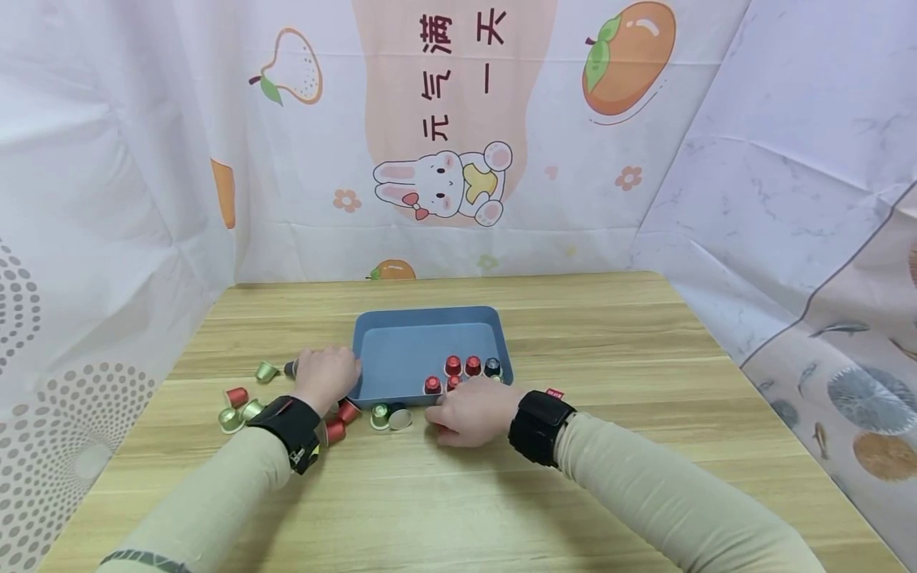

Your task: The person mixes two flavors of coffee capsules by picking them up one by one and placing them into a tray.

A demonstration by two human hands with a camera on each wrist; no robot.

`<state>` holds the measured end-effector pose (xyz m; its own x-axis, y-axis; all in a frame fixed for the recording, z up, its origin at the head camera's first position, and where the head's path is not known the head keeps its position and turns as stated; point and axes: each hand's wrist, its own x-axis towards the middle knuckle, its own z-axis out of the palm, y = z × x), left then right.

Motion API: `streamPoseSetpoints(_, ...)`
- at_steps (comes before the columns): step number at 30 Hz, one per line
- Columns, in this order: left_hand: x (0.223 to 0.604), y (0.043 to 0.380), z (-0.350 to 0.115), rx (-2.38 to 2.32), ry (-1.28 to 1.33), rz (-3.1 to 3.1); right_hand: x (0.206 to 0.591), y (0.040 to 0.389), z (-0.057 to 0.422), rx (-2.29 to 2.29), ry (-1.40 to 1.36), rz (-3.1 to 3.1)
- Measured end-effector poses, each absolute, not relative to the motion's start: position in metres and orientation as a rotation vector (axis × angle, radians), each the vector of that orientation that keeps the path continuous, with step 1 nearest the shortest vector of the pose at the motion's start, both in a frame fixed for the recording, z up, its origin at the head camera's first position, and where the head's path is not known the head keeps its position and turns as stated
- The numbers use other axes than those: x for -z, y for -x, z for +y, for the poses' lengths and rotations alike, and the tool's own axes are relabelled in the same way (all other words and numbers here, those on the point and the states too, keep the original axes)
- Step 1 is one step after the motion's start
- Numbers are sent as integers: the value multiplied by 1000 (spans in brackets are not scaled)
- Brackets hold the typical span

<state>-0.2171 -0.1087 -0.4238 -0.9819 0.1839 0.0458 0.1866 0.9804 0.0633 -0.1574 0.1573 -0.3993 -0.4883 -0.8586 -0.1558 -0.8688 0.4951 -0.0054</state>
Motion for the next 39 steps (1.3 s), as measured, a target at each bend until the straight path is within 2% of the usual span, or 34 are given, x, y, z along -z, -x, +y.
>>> streamPoseSetpoints(13,424,215,-110,87,309,-3061,397,154,158,-123,1456,2548)
streamPoseSetpoints(39,422,215,-109,83,303,-3058,373,165,163,179,1729,2615)
